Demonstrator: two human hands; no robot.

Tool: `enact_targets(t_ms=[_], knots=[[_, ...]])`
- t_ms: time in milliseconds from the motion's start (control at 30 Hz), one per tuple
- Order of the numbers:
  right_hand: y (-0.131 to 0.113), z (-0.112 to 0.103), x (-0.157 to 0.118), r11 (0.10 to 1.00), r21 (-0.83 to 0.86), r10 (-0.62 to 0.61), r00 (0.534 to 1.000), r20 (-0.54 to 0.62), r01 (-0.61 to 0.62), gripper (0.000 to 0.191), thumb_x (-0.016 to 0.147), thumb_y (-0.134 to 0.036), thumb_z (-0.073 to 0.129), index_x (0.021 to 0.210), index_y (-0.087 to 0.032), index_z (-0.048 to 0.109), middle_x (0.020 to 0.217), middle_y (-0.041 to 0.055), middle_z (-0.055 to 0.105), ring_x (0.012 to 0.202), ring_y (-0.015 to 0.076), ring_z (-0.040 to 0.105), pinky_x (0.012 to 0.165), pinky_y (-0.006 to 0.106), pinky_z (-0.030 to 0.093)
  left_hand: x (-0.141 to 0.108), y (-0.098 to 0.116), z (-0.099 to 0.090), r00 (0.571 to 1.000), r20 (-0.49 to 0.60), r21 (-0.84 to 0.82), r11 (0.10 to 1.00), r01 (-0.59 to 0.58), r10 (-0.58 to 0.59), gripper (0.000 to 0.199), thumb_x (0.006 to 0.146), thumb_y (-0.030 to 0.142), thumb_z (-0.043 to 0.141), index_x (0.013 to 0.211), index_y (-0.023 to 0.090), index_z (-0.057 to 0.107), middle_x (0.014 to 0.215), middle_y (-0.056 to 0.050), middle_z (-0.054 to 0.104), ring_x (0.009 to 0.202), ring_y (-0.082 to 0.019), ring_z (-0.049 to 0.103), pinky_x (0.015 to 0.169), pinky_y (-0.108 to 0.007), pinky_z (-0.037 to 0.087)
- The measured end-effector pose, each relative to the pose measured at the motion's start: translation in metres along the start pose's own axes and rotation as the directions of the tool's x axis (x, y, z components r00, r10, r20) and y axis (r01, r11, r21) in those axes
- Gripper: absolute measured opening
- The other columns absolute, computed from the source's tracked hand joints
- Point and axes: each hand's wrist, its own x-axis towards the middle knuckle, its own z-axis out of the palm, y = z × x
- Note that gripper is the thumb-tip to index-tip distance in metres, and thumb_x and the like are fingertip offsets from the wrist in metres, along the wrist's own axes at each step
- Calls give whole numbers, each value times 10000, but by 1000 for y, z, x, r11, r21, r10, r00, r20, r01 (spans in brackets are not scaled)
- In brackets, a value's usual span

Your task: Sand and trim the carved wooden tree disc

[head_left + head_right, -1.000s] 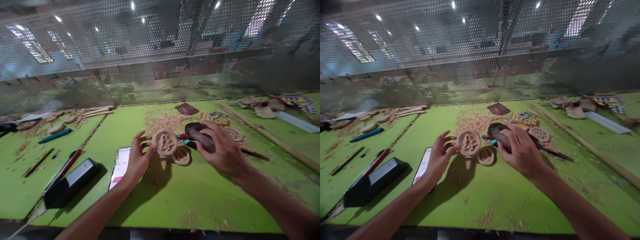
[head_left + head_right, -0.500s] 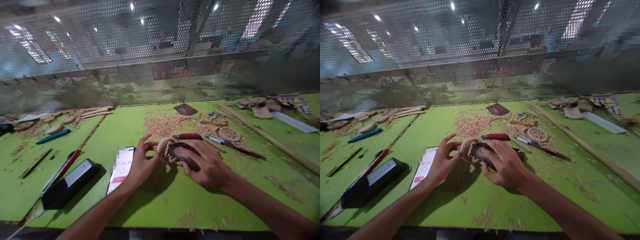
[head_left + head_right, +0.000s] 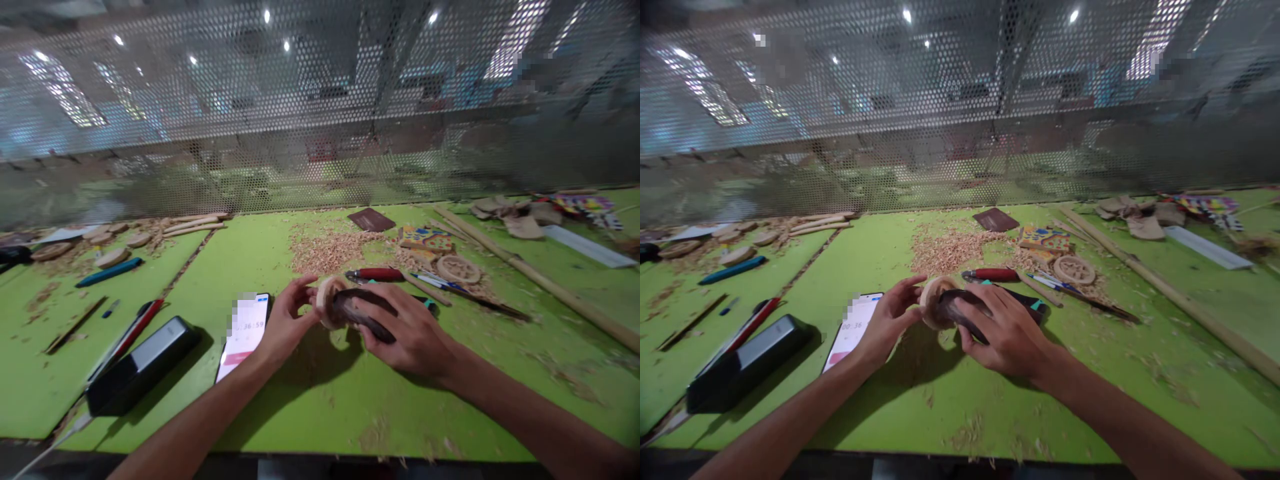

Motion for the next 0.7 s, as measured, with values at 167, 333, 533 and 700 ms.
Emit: enact_targets(t_ms=[167,333,533,700], knots=[[0,2,-1,999,44,-23,1000,1,23,613,890,-173,644,1481,-256,503,1385,158,607,1257,333,618,1033,534,567,-2,-2,2,999,-10,-12,999,46,-46,314,899,402,721,1137,197,719,1187,-81,728,1077,-226,670,869,-311,547],[-2,1,0,998,58,-39,999,10,39,611,886,-165,642,1475,-245,501,1403,167,601,1274,334,610,1034,540,569,-4,-3,5,997,-38,-26,998,63,-64,308,897,445,724,1105,218,727,1124,-50,745,1030,-217,681,828,-295,552],[-2,0,-3,998,22,-62,998,-15,62,588,878,-163,663,1444,-216,513,1373,180,605,1247,330,611,1014,529,580,-5,-3,5,995,16,-127,987,98,-96,303,940,484,668,1098,226,679,1105,-46,740,979,-216,685,804,-308,545],[-4,0,-5,996,0,-88,996,-14,88,551,898,-155,641,1436,-185,528,1355,180,614,1242,315,610,1004,513,585,-8,-3,5,993,95,-119,990,80,-69,275,970,465,647,1130,242,636,1087,-26,729,986,-189,649,862,-282,476]])
